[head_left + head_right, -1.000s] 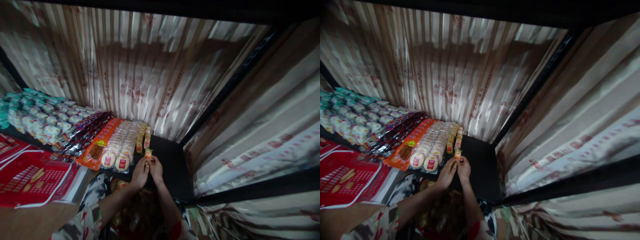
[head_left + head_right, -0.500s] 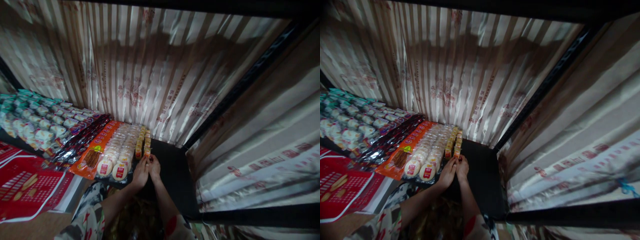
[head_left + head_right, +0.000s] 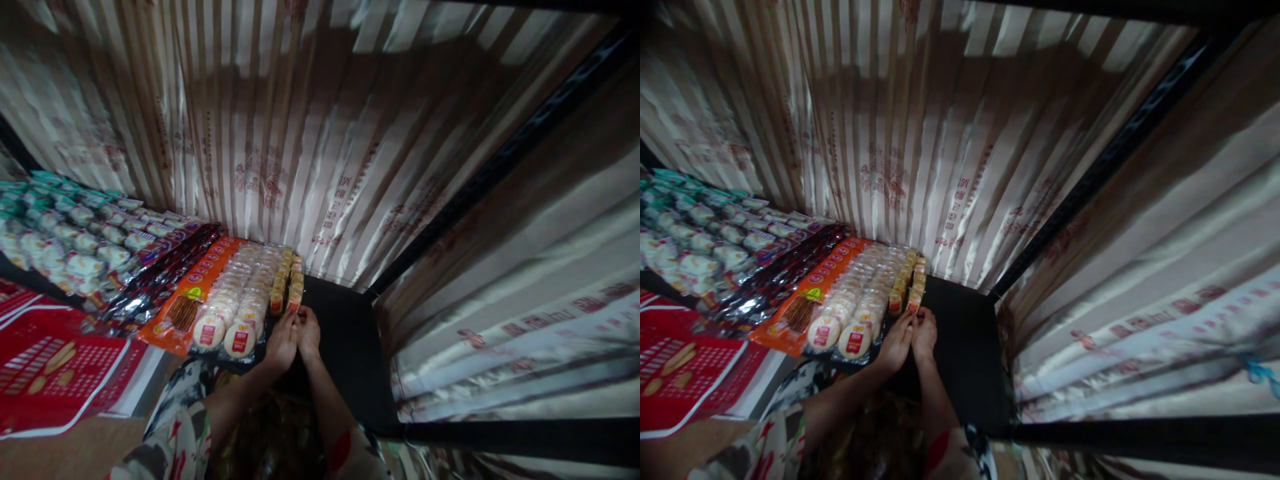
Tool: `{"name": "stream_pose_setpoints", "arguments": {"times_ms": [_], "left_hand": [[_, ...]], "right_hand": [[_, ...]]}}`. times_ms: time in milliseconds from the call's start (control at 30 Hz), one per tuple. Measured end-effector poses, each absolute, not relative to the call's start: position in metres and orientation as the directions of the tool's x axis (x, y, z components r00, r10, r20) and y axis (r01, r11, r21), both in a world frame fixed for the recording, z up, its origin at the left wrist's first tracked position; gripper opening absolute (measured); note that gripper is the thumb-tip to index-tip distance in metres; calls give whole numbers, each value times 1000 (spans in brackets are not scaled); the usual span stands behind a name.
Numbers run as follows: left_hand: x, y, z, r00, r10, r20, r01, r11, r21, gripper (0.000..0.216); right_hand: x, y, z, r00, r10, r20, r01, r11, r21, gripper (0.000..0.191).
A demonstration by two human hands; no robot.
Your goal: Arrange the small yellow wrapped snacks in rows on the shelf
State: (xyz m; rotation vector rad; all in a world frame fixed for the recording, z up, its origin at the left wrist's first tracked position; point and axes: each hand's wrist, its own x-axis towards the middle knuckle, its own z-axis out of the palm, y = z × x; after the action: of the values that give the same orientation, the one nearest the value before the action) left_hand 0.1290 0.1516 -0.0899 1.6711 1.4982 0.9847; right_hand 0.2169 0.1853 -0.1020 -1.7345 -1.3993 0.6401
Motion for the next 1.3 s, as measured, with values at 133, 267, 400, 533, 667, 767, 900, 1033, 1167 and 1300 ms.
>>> {"name": "stream_pose_setpoints", "arguments": {"times_ms": [133,267,400,533,667,767,900,1033,1167,1300], "left_hand": [[124,140,-83,39,992,122,501,-125,856,39],[113,102,-81,2,987,163,488,-144,861,34],[92,38,-92,86,982,166,436,-187,880,31],[62,-9,-120,162,986,-46,548,-51,835,30],[38,-23,-144,49,945,-324,756,177,630,33],[34,-24,-150,26,932,-361,811,191,553,36],[43,-14,-145,48,953,-301,813,138,565,40],[49,11,-142,-69,948,-311,737,259,624,46],[44,39,-151,-177,922,-344,694,364,621,52],[37,53,-165,-222,891,-395,636,440,634,51]], "right_hand": [[215,175,-96,310,944,116,529,-70,-846,35],[207,147,-90,361,921,143,493,-58,-868,37],[194,97,-89,325,943,78,351,-44,-936,40],[181,42,-102,134,990,54,437,-10,-899,34],[166,4,-132,-119,991,-54,580,25,-814,25],[154,-11,-154,-213,958,-191,613,-21,-790,27],[146,-11,-168,-273,936,-221,570,-27,-821,34],[148,6,-171,-174,969,-176,643,-24,-766,37],[153,26,-176,-105,980,-171,691,-52,-721,41],[153,40,-181,-88,977,-196,717,-75,-693,37]]}}
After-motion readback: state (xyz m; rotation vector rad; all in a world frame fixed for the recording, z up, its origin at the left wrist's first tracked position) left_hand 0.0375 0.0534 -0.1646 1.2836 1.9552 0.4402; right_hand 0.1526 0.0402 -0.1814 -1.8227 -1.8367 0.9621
